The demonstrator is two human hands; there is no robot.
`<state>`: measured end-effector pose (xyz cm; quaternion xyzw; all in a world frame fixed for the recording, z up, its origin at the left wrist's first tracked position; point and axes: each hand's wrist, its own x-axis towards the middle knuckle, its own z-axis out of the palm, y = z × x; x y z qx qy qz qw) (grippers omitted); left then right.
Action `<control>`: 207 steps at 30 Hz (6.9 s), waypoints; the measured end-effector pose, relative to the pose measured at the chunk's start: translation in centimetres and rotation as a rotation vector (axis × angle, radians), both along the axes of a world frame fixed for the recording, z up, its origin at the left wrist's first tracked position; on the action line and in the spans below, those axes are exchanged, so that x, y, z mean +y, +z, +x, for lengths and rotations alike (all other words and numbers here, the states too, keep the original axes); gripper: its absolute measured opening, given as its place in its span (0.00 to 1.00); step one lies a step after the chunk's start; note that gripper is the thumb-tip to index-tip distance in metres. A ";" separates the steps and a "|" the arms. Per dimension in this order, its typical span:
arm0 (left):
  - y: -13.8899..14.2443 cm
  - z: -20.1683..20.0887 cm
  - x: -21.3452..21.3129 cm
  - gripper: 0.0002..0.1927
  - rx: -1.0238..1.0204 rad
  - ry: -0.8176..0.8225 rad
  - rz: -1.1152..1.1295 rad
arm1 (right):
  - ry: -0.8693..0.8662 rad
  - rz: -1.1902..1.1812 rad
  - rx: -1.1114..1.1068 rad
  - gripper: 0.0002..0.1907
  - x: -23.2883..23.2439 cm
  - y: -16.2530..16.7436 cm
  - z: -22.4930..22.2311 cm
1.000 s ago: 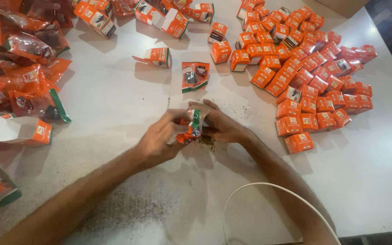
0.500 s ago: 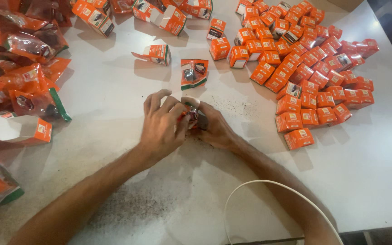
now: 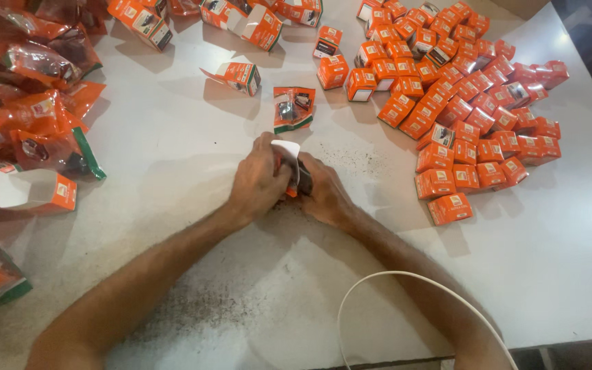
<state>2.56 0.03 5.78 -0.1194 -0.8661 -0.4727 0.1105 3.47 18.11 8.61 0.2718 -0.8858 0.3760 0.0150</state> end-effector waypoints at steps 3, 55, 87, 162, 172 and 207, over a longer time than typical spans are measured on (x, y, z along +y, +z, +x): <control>1.4 0.9 -0.8 0.31 -0.083 -0.167 0.419 | 0.039 -0.099 -0.001 0.30 -0.1 0.4 0.1; 1.4 -2.1 -2.5 0.16 -0.245 -0.207 0.344 | 0.080 -0.043 0.281 0.25 -1.1 0.5 0.7; 1.9 0.7 -4.6 0.08 0.630 -0.494 -0.381 | 0.100 0.025 0.293 0.37 0.0 -0.6 0.0; 1.0 -2.4 0.6 0.11 -0.005 -0.022 0.195 | -0.066 -0.175 0.178 0.35 1.4 -0.1 -1.5; 1.1 -4.4 -2.6 0.12 -0.552 -0.350 0.705 | 0.004 -0.046 0.368 0.27 1.3 -0.5 -1.8; 1.8 1.8 -4.7 0.34 0.443 -0.345 -0.466 | -0.083 0.061 0.305 0.25 1.7 -0.2 -1.8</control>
